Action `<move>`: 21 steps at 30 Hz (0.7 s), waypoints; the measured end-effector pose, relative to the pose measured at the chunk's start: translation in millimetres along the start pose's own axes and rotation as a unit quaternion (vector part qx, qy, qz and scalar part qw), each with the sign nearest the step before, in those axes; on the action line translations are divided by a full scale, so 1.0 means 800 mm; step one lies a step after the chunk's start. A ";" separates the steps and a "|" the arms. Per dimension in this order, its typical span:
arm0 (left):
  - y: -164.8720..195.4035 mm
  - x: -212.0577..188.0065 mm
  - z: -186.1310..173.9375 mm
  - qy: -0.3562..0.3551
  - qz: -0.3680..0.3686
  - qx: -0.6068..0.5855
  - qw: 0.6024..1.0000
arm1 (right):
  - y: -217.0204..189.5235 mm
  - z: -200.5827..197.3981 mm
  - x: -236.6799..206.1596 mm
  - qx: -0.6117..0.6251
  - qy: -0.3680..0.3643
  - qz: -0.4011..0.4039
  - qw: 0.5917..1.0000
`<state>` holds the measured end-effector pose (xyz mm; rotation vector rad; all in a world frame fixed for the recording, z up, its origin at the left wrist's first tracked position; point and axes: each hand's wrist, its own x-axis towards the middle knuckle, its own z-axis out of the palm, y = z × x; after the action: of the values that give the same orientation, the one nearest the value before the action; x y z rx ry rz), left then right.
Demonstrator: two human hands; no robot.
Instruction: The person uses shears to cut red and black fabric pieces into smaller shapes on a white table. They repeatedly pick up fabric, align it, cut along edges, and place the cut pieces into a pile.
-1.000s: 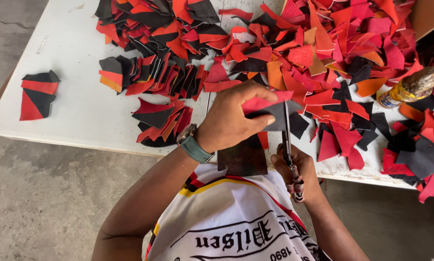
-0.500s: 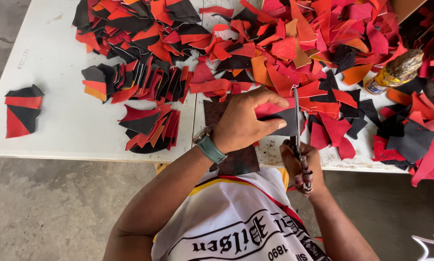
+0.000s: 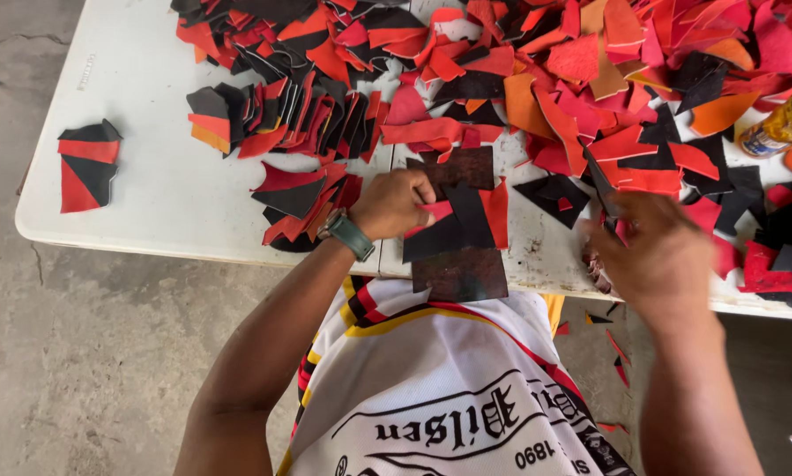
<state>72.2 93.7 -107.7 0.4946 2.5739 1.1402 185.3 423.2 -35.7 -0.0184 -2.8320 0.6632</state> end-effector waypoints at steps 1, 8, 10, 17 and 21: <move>-0.002 0.004 0.000 0.000 -0.005 0.012 1.000 | -0.014 0.011 0.007 0.047 -0.023 -0.002 0.999; -0.004 0.017 -0.006 0.005 -0.006 -0.018 1.000 | -0.062 0.091 0.091 0.195 -0.222 0.097 0.950; -0.004 0.017 -0.005 0.011 -0.007 -0.008 1.000 | -0.061 0.093 0.096 0.186 -0.241 0.107 0.947; 0.021 -0.002 -0.003 0.048 0.016 0.053 0.997 | -0.058 0.090 0.090 0.151 -0.230 0.059 0.960; 0.035 -0.024 -0.035 0.158 0.112 0.058 0.979 | -0.044 0.084 0.084 0.270 -0.217 0.097 0.933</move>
<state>84.3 84.9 -65.7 0.6962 2.9316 1.2338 105.8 366.5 -64.0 -0.0666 -2.9545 1.6540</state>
